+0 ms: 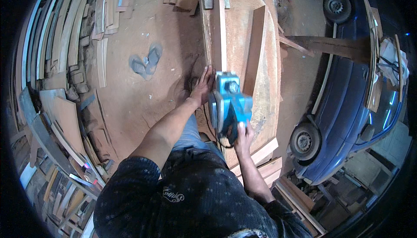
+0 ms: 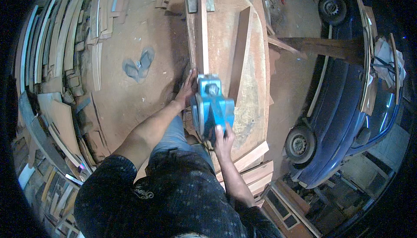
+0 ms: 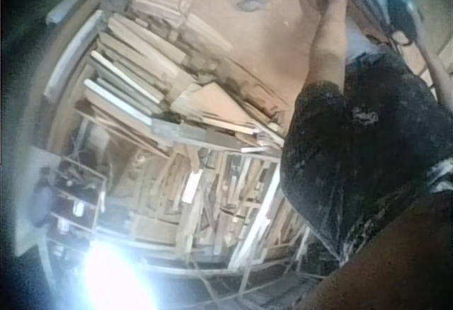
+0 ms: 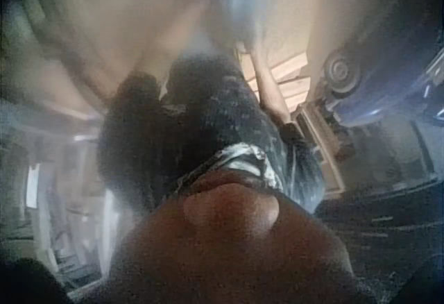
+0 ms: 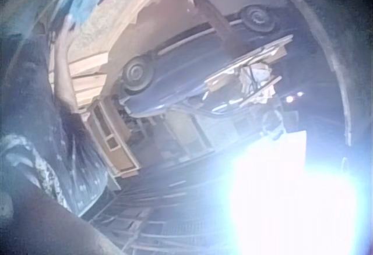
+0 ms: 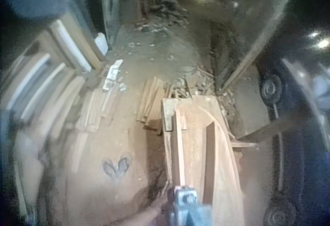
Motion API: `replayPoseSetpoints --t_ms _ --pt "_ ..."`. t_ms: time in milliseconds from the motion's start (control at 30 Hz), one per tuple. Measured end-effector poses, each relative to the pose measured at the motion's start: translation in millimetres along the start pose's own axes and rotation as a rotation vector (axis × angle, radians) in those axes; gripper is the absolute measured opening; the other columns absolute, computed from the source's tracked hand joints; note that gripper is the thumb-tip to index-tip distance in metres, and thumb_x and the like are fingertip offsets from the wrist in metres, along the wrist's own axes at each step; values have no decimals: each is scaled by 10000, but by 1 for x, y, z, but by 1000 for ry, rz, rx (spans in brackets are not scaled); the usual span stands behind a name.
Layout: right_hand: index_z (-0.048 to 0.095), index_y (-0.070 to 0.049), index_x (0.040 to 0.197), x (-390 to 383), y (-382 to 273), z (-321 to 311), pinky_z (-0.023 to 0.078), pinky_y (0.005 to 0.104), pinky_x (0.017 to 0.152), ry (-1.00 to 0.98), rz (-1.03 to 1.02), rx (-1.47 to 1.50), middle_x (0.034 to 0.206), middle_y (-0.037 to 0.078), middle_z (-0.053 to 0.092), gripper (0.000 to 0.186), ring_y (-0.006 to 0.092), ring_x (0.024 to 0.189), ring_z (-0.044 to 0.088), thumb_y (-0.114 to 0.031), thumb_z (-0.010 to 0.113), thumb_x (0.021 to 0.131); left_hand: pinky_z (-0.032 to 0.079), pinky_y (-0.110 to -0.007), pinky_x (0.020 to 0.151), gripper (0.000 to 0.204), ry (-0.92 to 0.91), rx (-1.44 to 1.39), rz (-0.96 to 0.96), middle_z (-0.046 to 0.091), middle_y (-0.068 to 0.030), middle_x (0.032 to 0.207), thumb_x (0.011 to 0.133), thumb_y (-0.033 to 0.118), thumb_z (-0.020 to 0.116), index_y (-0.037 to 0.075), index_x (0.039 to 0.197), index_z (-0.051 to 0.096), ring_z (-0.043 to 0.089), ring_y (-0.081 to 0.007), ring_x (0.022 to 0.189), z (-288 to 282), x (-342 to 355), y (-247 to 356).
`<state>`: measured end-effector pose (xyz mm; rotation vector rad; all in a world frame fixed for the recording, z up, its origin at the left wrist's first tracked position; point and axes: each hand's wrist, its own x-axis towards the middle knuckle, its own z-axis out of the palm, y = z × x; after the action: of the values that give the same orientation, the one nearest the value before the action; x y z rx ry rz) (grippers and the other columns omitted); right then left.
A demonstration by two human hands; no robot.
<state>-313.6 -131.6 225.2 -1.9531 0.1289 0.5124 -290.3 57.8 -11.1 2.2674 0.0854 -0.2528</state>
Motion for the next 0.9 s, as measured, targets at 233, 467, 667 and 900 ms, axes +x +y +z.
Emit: replayPoseSetpoints --t_ms 233,467,667,900 --pt "635 -12 1006 -28 27 -2 479 295 546 24 -8 82 728 65 634 491 139 602 608 -496 557 1030 229 -514 1253 834 75 -15 -12 -29 -133 1730 990 313 573 89 1648 111 15 -343 1595 12 1 -3" --pt "624 -22 957 64 -32 42 471 282 524 63 -66 69 713 46 620 457 121 568 588 -461 545 1055 227 -529 1255 831 -175 99 -39 -8 -205 1715 970 312 552 53 1640 135 46 -392 1585 17 0 -8" --pt "640 -15 906 142 -76 71 451 271 514 65 -78 142 697 33 610 445 99 573 561 -437 599 1040 203 -543 1256 864 -182 209 -56 45 -233 1704 942 344 621 15 1622 202 76 -413 1576 25 -2 -14" --pt "656 -5 898 229 -122 102 449 276 493 75 -132 107 670 38 616 495 97 557 574 -478 599 1032 179 -522 1265 945 23 28 -50 38 -213 1708 932 351 667 5 1627 129 29 -383 1586 4 0 4"
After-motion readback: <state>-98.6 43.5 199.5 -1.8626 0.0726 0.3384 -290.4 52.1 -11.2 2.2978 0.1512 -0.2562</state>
